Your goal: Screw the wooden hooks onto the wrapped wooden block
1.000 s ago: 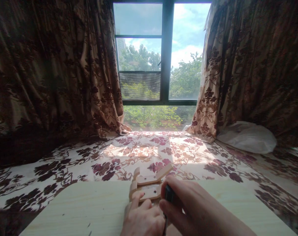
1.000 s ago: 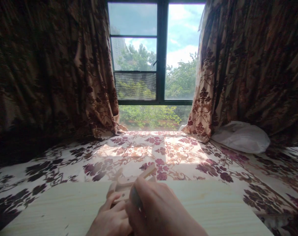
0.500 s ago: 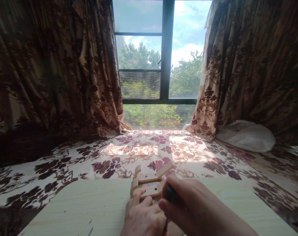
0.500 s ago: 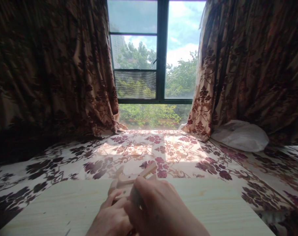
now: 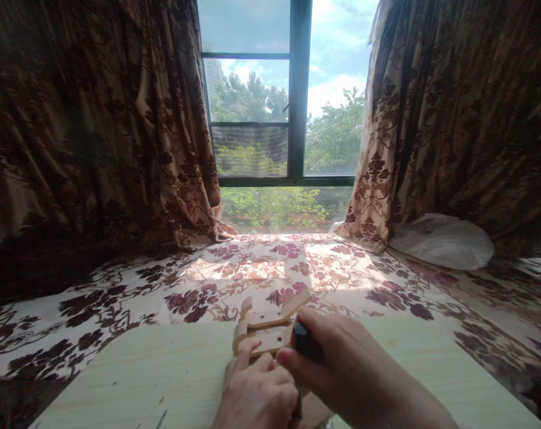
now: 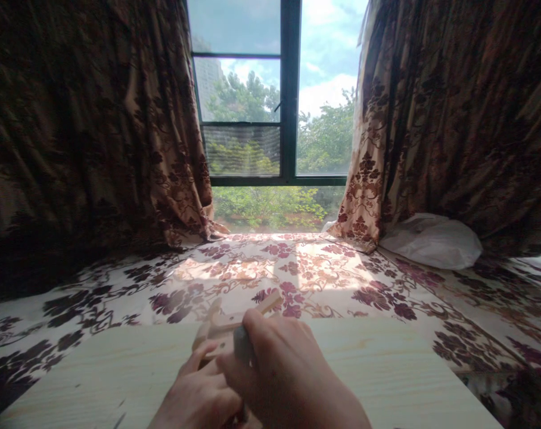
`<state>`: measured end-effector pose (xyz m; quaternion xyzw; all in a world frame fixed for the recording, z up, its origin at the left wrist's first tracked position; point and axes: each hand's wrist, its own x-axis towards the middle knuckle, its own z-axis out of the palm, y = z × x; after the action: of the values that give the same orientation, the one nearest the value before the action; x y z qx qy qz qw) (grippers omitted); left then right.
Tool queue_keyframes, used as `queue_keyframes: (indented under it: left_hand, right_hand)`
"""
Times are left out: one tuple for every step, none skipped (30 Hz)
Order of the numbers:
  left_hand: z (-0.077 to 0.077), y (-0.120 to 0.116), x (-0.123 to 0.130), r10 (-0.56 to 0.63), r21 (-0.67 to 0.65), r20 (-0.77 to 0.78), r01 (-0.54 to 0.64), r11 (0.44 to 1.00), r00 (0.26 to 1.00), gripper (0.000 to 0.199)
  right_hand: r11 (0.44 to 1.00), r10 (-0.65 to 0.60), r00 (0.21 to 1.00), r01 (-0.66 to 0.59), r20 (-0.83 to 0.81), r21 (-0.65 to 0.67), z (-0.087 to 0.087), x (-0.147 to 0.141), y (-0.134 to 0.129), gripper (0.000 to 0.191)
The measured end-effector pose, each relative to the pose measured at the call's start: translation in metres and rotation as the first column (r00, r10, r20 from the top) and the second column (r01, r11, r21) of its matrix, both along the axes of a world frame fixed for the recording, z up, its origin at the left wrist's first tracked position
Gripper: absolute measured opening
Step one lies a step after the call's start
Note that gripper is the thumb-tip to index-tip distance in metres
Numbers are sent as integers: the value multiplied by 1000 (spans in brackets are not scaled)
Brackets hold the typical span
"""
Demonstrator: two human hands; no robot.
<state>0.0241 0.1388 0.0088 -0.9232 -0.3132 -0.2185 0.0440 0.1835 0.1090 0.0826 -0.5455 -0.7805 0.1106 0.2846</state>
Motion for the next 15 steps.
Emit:
queue_keyframes:
  left_hand:
    - [-1,0,1,13,6,6,-13,1000,1000,9]
    - [-1,-1,1,16,7,-6,-16,1000,1000,6]
    - [1,-1,1,10,4,-25,-10,1000,1000,3]
    - [2,-2,1,1,-3,-48,-1,1000,999,3]
    - [4,-2,1,-6,-12,-64,6,1000,998,4]
    - [4,-2,1,-2,-19,-64,1,1000,998,4]
    - [4,-3,1,7,-27,-59,-9,1000,998,3]
    - [4,-3,1,22,-36,-51,-24,999,998,4]
    - [3,-3,2,39,-44,-39,-40,998,998,6]
    - [2,-4,2,52,-53,-25,-54,997,998,8]
    - [1,-5,2,63,-61,-7,-63,996,998,10]
    - [1,-5,3,71,-69,10,-71,995,997,10]
    - [3,-7,3,72,-78,19,-70,994,997,10]
    - [5,-8,3,69,-83,25,-67,994,997,10]
    - [8,-10,4,64,-77,32,-62,995,997,8]
  right_hand:
    - [1000,19,1000,-19,-6,-15,0,1,0,9]
    - [997,63,998,-64,-15,-37,0,2,-1,5]
    - [991,114,993,-116,-26,-60,1,3,-2,1]
    - [984,158,987,-160,-36,-78,2,4,-3,2]
    - [979,181,982,-185,-45,-88,3,5,-4,3]
    - [978,183,982,-187,-53,-88,4,5,-4,4]
    - [982,163,985,-168,-60,-81,5,4,-4,6]
    - [989,130,989,-135,-67,-67,5,3,-3,9]
    - [994,93,993,-97,-75,-50,5,2,-2,12]
    - [997,61,995,-64,-81,-35,4,1,-1,15]
    - [999,36,996,-38,-83,-23,3,-1,0,17]
    - [1000,21,996,-22,-83,-15,1,-1,1,18]
    - [1000,12,997,-13,-82,-8,0,-2,2,19]
    - [1000,14,997,-15,-80,-6,-2,-1,2,20]
    - [1000,21,997,-22,-80,-12,-2,0,2,19]
